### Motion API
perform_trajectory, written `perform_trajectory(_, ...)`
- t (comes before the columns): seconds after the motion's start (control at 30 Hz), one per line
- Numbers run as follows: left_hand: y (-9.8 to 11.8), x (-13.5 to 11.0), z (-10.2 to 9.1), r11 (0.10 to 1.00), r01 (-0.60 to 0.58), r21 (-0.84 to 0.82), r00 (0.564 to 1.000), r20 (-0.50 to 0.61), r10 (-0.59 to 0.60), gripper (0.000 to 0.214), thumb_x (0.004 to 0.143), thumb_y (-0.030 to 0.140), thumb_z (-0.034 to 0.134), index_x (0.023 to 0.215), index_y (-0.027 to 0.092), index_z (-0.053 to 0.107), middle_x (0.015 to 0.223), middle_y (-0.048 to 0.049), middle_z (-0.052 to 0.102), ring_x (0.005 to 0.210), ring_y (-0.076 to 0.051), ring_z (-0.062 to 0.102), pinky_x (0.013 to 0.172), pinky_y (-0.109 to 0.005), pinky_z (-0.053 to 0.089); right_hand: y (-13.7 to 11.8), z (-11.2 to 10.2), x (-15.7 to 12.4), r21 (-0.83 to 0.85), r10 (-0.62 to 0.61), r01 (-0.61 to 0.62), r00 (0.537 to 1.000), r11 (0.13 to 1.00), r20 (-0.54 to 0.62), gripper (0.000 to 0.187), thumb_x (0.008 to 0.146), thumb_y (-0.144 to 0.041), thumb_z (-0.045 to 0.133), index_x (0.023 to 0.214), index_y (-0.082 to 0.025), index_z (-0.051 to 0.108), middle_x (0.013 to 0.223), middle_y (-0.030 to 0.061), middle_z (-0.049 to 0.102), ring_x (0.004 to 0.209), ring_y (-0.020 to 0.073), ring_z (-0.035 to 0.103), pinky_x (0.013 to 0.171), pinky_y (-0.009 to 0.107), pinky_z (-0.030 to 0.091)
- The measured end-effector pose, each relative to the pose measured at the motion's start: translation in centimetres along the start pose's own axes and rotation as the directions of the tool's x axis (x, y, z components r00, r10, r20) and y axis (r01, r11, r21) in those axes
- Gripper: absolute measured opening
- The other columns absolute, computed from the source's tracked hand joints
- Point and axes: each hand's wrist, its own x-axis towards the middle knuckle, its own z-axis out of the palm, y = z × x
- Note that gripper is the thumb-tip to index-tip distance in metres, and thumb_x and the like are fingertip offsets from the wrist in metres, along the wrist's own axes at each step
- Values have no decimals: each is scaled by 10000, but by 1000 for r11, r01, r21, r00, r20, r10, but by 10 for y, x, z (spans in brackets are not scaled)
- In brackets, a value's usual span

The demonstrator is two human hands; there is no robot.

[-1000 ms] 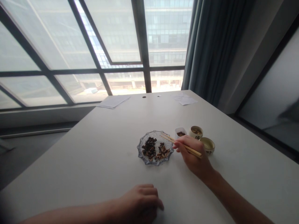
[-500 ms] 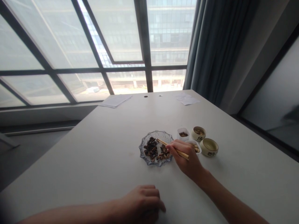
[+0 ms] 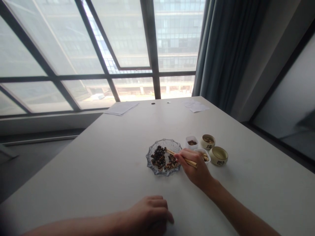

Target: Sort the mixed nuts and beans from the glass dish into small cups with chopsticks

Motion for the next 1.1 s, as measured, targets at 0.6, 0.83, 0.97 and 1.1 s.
perform_trajectory(0.6,0,1,-2,1000,-10,-14,1000,-13,9,270,898,108,628,1128,224,711,928,-43,752,833,-200,716,838,-247,598,-14,-70,-28,-134,143,-214,902,968,-407,292,1035,-448,688,850,-245,786,819,47,820,713,211,794,702,310,619)
perform_trajectory(0.83,2,1,-3,1000,-23,-7,1000,-16,23,271,888,95,647,1121,217,707,925,-39,743,829,-194,704,839,-242,593,-18,-11,-6,57,94,-86,985,995,-145,332,1081,-414,620,871,-223,794,851,56,807,717,186,760,671,296,608)
perform_trajectory(0.97,3,-1,-2,1000,6,13,1000,9,-7,246,920,112,657,1133,227,703,955,-43,754,861,-198,721,867,-251,595,-14,11,3,133,171,-158,980,978,-97,350,1052,-467,654,860,-207,790,795,63,804,677,198,773,625,285,618)
perform_trajectory(1.1,1,-2,1,1000,10,1,1000,6,-10,216,935,138,671,1127,227,715,952,-46,757,863,-202,733,875,-257,598,-7,16,3,173,254,-231,959,957,-124,368,1021,-513,690,860,-203,802,774,70,814,635,211,779,590,290,622)
